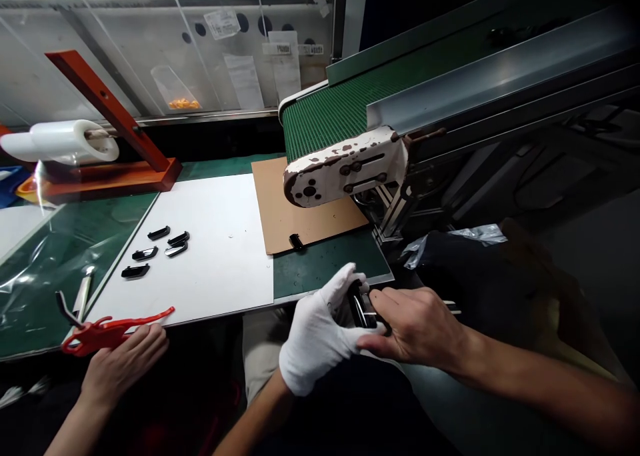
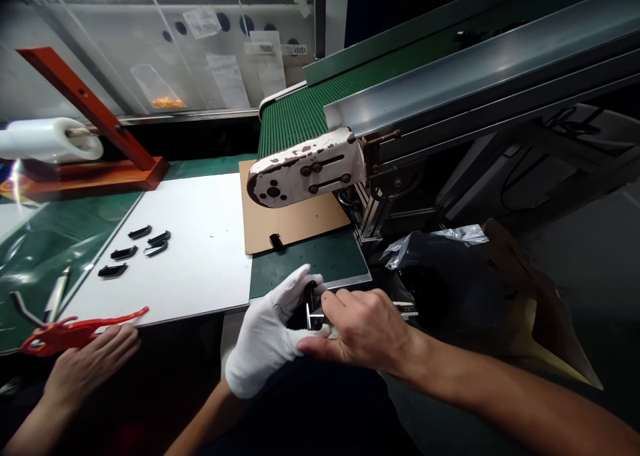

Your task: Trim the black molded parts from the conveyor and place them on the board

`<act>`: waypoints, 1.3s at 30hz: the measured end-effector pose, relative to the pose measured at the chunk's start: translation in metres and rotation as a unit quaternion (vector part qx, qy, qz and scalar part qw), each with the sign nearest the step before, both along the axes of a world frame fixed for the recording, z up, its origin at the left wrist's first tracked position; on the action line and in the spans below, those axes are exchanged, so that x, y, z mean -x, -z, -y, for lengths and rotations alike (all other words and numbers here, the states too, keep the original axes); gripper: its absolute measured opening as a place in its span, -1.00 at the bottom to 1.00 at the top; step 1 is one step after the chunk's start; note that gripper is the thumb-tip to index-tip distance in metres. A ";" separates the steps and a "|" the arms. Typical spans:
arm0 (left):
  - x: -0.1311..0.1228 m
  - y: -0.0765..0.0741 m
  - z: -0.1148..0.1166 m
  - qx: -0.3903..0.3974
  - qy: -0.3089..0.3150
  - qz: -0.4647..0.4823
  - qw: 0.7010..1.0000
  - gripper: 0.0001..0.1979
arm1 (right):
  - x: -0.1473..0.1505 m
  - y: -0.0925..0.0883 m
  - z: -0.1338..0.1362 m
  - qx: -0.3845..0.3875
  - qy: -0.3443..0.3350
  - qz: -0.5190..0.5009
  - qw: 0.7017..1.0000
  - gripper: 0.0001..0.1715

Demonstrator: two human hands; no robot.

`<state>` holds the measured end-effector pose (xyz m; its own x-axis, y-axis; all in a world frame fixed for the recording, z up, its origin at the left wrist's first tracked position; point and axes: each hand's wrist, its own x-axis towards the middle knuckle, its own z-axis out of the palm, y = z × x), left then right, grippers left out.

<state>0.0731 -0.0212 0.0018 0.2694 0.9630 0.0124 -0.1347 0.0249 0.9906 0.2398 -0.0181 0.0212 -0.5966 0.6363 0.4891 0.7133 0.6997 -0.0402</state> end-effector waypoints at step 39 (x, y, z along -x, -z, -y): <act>0.016 -0.017 0.004 -0.087 0.058 -0.144 0.984 -0.17 | 0.005 -0.018 0.017 0.000 0.031 0.045 0.999 -0.18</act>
<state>0.0569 -0.0256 0.0185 0.3933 0.9159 0.0808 0.1458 -0.1489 0.9780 0.2349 -0.0349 0.0396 -0.5977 0.6735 0.4350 0.7558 0.6543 0.0255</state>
